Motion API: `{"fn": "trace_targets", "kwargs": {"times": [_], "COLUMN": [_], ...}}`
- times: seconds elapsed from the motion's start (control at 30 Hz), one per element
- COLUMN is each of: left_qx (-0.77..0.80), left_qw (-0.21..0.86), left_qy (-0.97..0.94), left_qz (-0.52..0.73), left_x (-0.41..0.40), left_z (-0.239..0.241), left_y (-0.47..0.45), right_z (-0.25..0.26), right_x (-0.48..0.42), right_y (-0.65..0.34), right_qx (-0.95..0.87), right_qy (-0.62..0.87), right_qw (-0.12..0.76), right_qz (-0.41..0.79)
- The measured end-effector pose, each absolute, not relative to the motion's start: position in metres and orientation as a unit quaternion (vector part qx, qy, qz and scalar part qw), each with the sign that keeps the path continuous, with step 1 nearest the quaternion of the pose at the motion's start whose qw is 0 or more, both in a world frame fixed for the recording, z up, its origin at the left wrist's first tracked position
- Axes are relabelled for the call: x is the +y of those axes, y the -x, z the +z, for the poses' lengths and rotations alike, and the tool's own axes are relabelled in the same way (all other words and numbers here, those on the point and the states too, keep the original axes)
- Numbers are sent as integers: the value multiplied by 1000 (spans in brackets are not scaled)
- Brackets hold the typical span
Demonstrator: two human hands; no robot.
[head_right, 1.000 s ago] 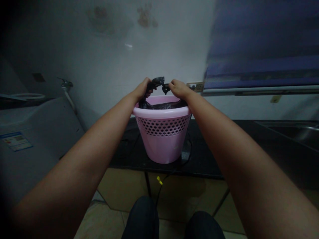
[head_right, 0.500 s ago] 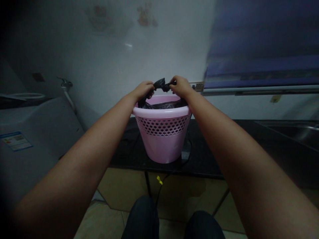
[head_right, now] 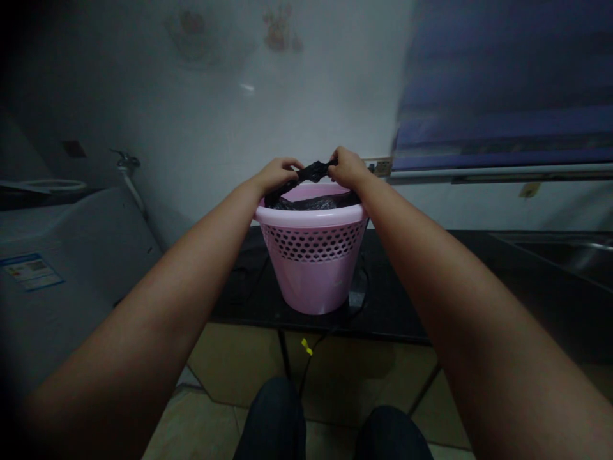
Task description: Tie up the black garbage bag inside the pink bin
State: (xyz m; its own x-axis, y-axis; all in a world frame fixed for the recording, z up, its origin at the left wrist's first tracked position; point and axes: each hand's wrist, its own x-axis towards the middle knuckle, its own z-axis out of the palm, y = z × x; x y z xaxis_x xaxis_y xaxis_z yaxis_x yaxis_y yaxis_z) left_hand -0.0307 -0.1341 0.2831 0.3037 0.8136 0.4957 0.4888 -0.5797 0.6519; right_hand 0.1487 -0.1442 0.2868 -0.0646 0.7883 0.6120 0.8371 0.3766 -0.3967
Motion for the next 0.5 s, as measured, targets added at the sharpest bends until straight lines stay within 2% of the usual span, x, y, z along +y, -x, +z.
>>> {"fn": "trace_targets", "kwargs": {"times": [0.3,0.5], "left_qx": [433,454], "left_qw": [233,123], "left_qy": [-765,-773], "left_qz": [417,426], "left_x": [-135,-127], "left_z": [282,283], "left_y": [29,30], "right_z": [289,286], "right_x": [-147,-143], "right_y": [-146,-149], "right_qx": [-729,-733], "right_qy": [589,566], "right_qw": [338,368], "right_qz": [-88,-78]}}
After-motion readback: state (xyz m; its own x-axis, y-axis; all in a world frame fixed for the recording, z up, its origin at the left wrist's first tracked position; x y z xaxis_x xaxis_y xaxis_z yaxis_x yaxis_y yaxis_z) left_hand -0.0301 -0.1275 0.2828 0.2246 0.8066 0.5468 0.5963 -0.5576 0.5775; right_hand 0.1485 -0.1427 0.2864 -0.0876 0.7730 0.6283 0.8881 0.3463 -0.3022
